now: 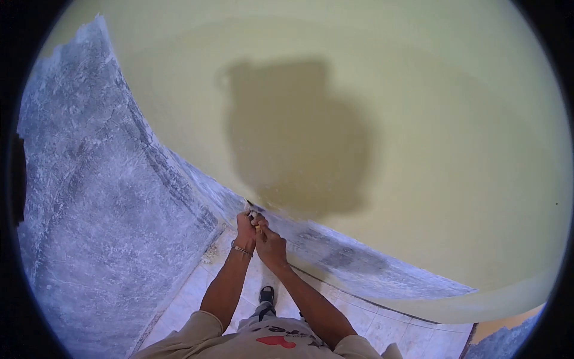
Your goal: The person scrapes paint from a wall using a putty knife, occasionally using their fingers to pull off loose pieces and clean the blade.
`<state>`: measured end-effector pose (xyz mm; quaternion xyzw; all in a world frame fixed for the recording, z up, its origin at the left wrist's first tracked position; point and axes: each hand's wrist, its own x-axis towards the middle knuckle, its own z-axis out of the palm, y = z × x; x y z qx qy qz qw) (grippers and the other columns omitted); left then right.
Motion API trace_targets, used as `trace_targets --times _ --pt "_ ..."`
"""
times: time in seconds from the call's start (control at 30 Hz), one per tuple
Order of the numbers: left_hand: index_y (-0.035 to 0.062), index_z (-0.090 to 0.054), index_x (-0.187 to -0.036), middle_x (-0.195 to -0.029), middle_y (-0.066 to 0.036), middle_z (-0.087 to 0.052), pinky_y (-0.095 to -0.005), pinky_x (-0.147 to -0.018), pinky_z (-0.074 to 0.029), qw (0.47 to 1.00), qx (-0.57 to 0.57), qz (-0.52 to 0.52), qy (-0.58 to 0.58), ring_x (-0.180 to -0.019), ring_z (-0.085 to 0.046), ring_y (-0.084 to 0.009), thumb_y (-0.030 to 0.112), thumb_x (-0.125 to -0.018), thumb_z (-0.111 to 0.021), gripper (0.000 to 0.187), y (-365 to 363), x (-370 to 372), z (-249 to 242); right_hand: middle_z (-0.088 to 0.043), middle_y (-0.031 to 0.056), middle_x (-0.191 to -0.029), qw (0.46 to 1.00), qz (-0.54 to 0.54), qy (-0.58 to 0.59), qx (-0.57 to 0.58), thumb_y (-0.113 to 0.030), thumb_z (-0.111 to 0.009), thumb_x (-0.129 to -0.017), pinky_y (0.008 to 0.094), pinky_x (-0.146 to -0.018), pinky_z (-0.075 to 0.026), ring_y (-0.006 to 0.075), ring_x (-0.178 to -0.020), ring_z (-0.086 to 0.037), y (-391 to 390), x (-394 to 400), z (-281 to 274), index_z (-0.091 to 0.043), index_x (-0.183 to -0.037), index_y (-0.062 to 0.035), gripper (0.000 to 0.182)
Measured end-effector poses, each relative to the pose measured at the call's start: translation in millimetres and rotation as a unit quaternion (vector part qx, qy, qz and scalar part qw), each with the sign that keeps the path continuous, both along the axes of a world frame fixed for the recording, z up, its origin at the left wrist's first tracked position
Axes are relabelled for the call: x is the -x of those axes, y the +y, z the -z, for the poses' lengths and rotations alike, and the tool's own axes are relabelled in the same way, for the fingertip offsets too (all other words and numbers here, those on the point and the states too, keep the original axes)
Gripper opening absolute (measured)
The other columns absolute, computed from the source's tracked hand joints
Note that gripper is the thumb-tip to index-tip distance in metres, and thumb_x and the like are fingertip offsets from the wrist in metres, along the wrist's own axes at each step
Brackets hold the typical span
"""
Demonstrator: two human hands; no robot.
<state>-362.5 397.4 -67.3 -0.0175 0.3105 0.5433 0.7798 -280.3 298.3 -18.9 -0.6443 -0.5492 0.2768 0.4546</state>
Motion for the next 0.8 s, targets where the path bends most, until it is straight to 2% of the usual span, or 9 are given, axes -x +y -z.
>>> trace_targets --times 0.07,0.2,0.27,0.4,0.47,0.5,0.57,0.67,0.8 --pt "0.0135 -0.035 -0.054 -0.042 0.000 -0.032 -0.0300 -0.042 -0.037 1.000 -0.005 0.005 0.009 -0.038 -0.033 -0.0166 0.028 -0.084 -0.038 0.033 -10.9 -6.3 1.8 -0.062 0.0225 -0.072 0.998 -0.021 0.032 0.057 -0.027 -0.056 -0.090 0.0367 -0.058 -0.048 0.0344 -0.064 -0.063 -7.5 -6.6 -8.6 -0.066 -0.107 -0.0081 0.027" --pt "0.0130 -0.037 -0.055 -0.043 0.000 -0.032 -0.0289 -0.043 -0.036 0.999 -0.013 0.017 -0.034 -0.038 -0.033 -0.0147 0.025 -0.085 -0.037 0.033 -42.7 -47.7 -14.6 -0.061 0.0212 -0.069 1.000 -0.005 0.020 0.006 -0.026 -0.056 -0.091 0.0360 -0.056 -0.046 0.0283 -0.058 -0.061 -46.2 -43.8 -13.6 -0.066 -0.108 -0.0078 0.027" --pt "0.0121 -0.039 -0.056 -0.043 -0.001 -0.031 -0.0292 -0.043 -0.034 0.999 -0.001 0.037 -0.019 -0.038 -0.031 -0.0138 0.046 -0.094 -0.044 0.050 -74.4 -78.1 -27.2 -0.060 0.0195 -0.066 0.999 0.013 0.013 0.028 -0.025 -0.056 -0.091 0.0347 -0.053 -0.044 0.0195 -0.052 -0.054 -78.0 -69.5 -24.7 -0.065 -0.110 -0.0078 0.027" --pt "0.0110 -0.041 -0.058 -0.043 -0.001 -0.032 -0.0295 -0.044 -0.034 0.996 0.013 0.090 -0.002 -0.039 -0.032 -0.0139 0.055 -0.092 -0.044 0.056 -115.5 -115.1 -50.9 -0.058 0.0183 -0.064 0.998 0.034 0.024 0.051 -0.025 -0.056 -0.091 0.0335 -0.053 -0.042 0.0145 -0.053 -0.047 -117.9 -100.3 -33.6 -0.066 -0.109 -0.0077 0.027" --pt "0.0101 -0.042 -0.059 -0.045 -0.002 -0.033 -0.0289 -0.044 -0.034 0.997 0.013 0.070 -0.015 -0.040 -0.032 -0.0149 0.055 -0.093 -0.042 0.056 -113.0 -116.7 -50.8 -0.060 0.0193 -0.066 0.996 0.042 0.032 0.075 -0.024 -0.055 -0.091 0.0348 -0.054 -0.044 0.0208 -0.053 -0.054 -115.9 -101.8 -37.0 -0.066 -0.109 -0.0077 0.026" --pt "0.0099 -0.042 -0.060 -0.047 -0.002 -0.035 -0.0282 -0.045 -0.034 0.999 0.018 0.050 -0.007 -0.040 -0.033 -0.0147 0.044 -0.095 -0.044 0.049 -106.6 -109.6 -50.8 -0.060 0.0193 -0.066 0.996 0.041 0.032 0.077 -0.024 -0.055 -0.091 0.0348 -0.054 -0.044 0.0208 -0.053 -0.054 -108.1 -98.5 -35.9 -0.066 -0.109 -0.0077 0.026" --pt "0.0112 -0.041 -0.059 -0.047 -0.002 -0.035 -0.0278 -0.043 -0.033 0.999 0.016 0.036 -0.006 -0.039 -0.033 -0.0138 0.035 -0.091 -0.042 0.040 -80.5 -89.8 -52.5 -0.059 0.0232 -0.069 0.999 0.027 0.000 0.022 -0.024 -0.054 -0.091 0.0396 -0.057 -0.047 0.0355 -0.061 -0.062 -81.5 -76.6 -28.6 -0.066 -0.106 -0.0080 0.024" --pt "0.0126 -0.039 -0.058 -0.046 -0.001 -0.035 -0.0277 -0.039 -0.033 0.999 -0.026 0.031 -0.031 -0.038 -0.033 -0.0130 0.022 -0.080 -0.037 0.024 -27.8 -33.8 -16.7 -0.062 0.0231 -0.073 1.000 0.001 0.013 -0.001 -0.027 -0.054 -0.090 0.0428 -0.061 -0.049 0.0390 -0.068 -0.063 -23.8 -32.0 -18.4 -0.066 -0.103 -0.0092 0.025" --pt "0.0126 -0.038 -0.058 -0.044 0.000 -0.035 -0.0282 -0.039 -0.033 0.999 -0.004 -0.029 -0.034 -0.037 -0.034 -0.0123 0.024 -0.081 -0.039 0.025 32.1 30.1 -11.1 -0.063 0.0235 -0.076 0.997 -0.049 0.025 0.048 -0.029 -0.052 -0.091 0.0462 -0.064 -0.050 0.0431 -0.074 -0.061 35.7 19.5 -11.5 -0.066 -0.103 -0.0101 0.027"
